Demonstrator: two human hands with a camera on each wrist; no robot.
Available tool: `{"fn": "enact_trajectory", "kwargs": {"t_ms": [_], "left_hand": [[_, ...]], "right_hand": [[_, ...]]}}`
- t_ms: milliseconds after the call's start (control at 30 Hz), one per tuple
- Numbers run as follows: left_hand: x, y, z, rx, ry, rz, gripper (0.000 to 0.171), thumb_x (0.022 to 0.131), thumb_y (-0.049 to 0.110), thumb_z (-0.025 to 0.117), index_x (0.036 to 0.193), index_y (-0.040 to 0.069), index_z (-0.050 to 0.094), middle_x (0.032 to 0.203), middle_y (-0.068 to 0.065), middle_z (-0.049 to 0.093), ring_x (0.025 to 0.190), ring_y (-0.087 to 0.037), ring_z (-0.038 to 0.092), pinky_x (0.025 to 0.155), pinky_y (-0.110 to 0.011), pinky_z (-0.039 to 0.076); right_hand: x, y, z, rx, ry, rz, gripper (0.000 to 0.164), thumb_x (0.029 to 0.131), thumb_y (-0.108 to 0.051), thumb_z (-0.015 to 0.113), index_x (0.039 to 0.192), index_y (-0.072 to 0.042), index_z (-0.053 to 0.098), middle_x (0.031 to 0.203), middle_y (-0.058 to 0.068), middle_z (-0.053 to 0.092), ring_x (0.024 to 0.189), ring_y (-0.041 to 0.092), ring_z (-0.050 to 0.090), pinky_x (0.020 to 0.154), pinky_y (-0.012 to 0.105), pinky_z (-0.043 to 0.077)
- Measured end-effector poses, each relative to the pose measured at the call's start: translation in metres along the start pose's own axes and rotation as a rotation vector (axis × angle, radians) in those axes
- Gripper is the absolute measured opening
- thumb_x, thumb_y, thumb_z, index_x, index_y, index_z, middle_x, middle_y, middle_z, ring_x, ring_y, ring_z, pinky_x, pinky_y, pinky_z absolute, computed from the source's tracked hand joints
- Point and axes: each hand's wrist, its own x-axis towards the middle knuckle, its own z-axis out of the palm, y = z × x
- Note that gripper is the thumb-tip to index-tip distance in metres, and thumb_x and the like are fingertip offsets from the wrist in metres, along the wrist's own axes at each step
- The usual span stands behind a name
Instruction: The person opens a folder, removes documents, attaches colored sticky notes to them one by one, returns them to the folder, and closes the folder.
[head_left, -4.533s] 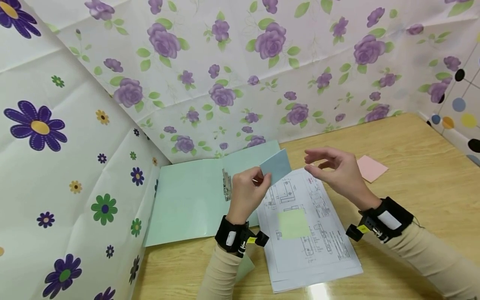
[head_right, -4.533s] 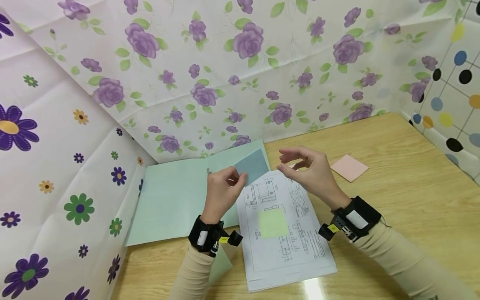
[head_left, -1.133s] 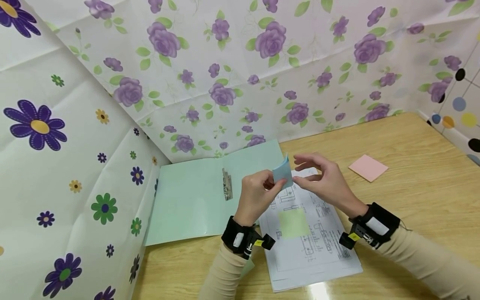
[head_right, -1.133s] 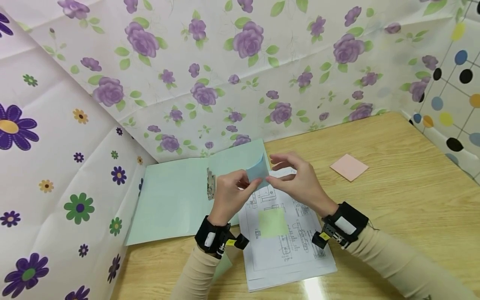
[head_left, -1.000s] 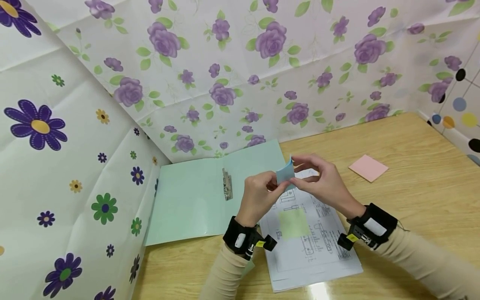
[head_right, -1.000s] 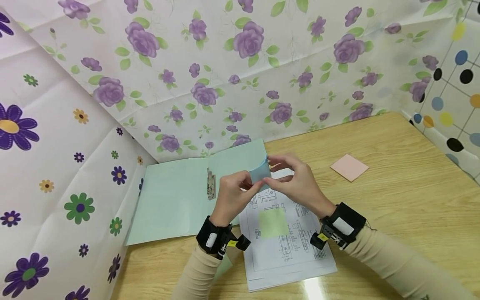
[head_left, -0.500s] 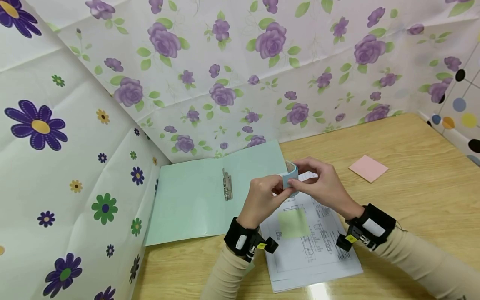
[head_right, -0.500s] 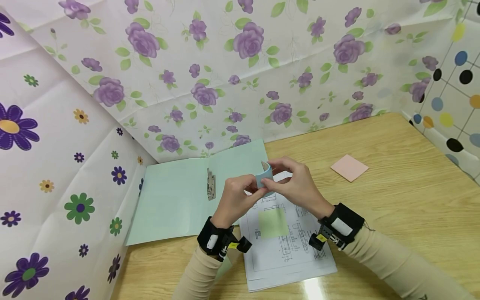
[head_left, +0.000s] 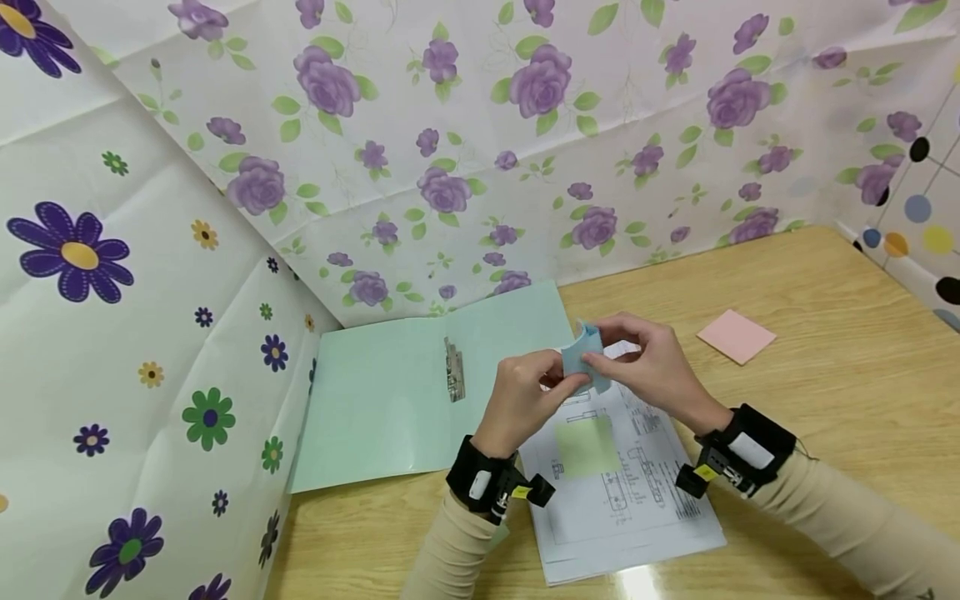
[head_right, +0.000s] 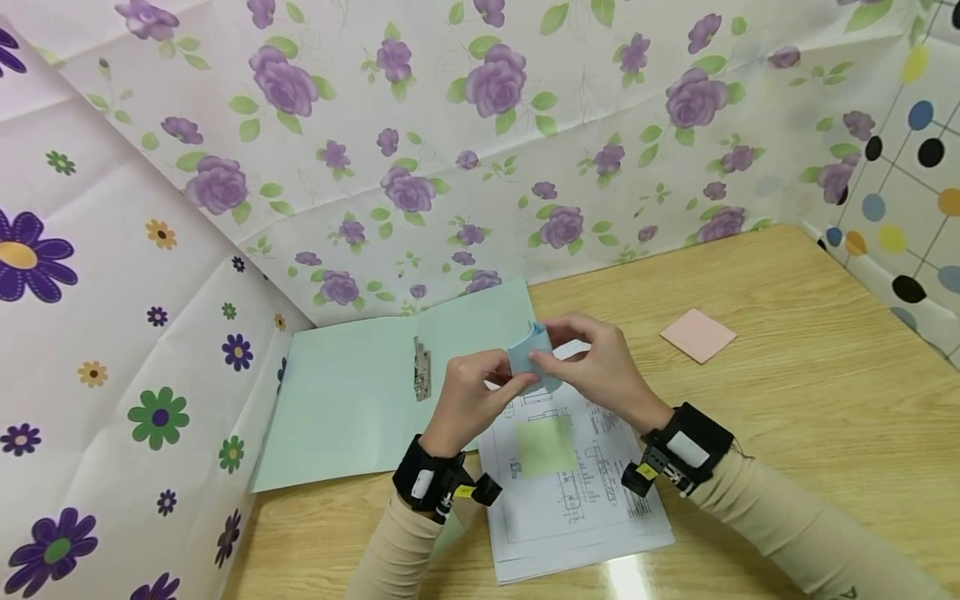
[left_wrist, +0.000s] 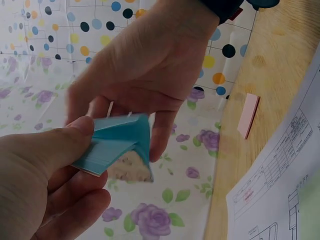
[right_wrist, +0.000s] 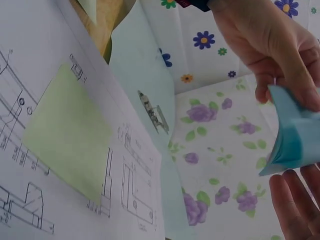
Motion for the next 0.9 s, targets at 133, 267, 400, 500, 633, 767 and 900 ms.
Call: {"fn": "enact_trajectory", "kwargs": {"t_ms": [133, 267, 400, 500, 633, 767, 900], "left_hand": [[0.000, 0.000, -0.003, -0.023, 0.006, -0.007, 0.021, 0.097, 0.009, 0.088, 0.086, 0.004, 0.070, 0.079, -0.011, 0.078, 0.071, -0.018, 0.080, 0.069, -0.024, 0.065], [-0.002, 0.000, -0.006, -0.029, 0.015, -0.028, 0.017, 0.097, 0.007, 0.088, 0.089, 0.001, 0.074, 0.082, -0.012, 0.081, 0.070, -0.019, 0.080, 0.068, -0.025, 0.066], [-0.004, -0.001, -0.009, -0.026, 0.034, -0.057, 0.015, 0.096, 0.005, 0.089, 0.090, -0.001, 0.076, 0.082, -0.013, 0.082, 0.070, -0.020, 0.081, 0.070, -0.019, 0.064], [-0.004, -0.003, -0.010, -0.026, 0.038, -0.060, 0.014, 0.096, 0.006, 0.088, 0.091, -0.001, 0.076, 0.083, -0.014, 0.083, 0.070, -0.021, 0.081, 0.071, -0.017, 0.064], [-0.005, -0.004, -0.010, -0.028, 0.039, -0.057, 0.013, 0.097, 0.005, 0.087, 0.093, -0.001, 0.077, 0.084, -0.014, 0.083, 0.070, -0.020, 0.081, 0.072, -0.017, 0.063], [-0.006, -0.005, -0.010, -0.009, 0.051, -0.061, 0.012, 0.096, 0.005, 0.088, 0.094, -0.001, 0.077, 0.083, -0.014, 0.081, 0.069, -0.020, 0.079, 0.072, -0.016, 0.063], [-0.007, -0.006, -0.010, 0.012, 0.065, -0.067, 0.015, 0.096, 0.005, 0.088, 0.091, 0.000, 0.075, 0.081, -0.013, 0.078, 0.069, -0.020, 0.078, 0.071, -0.018, 0.063]], "right_hand": [[0.001, 0.003, -0.007, -0.048, 0.049, 0.024, 0.028, 0.104, -0.010, 0.081, 0.132, -0.006, 0.079, 0.109, -0.009, 0.081, 0.101, -0.003, 0.073, 0.081, 0.019, 0.065], [0.002, 0.007, -0.015, -0.090, 0.084, 0.045, 0.030, 0.104, -0.011, 0.081, 0.134, -0.008, 0.079, 0.109, -0.014, 0.080, 0.101, -0.006, 0.073, 0.082, 0.017, 0.063], [0.002, 0.011, -0.023, -0.129, 0.121, 0.055, 0.033, 0.103, -0.012, 0.082, 0.136, -0.009, 0.080, 0.110, -0.016, 0.080, 0.101, -0.011, 0.072, 0.082, 0.014, 0.060], [0.001, 0.013, -0.027, -0.137, 0.129, 0.060, 0.033, 0.103, -0.012, 0.082, 0.136, -0.009, 0.079, 0.109, -0.021, 0.078, 0.101, -0.012, 0.071, 0.082, 0.013, 0.059], [-0.001, 0.015, -0.029, -0.140, 0.134, 0.059, 0.033, 0.104, -0.011, 0.081, 0.136, -0.009, 0.079, 0.107, -0.030, 0.074, 0.101, -0.012, 0.071, 0.082, 0.013, 0.059], [-0.002, 0.015, -0.029, -0.134, 0.139, 0.061, 0.032, 0.104, -0.011, 0.081, 0.136, -0.009, 0.079, 0.105, -0.033, 0.074, 0.100, -0.011, 0.071, 0.081, 0.013, 0.058], [-0.002, 0.015, -0.029, -0.126, 0.129, 0.061, 0.033, 0.104, -0.011, 0.081, 0.137, -0.008, 0.079, 0.106, -0.032, 0.073, 0.100, -0.011, 0.071, 0.081, 0.013, 0.059]]}}
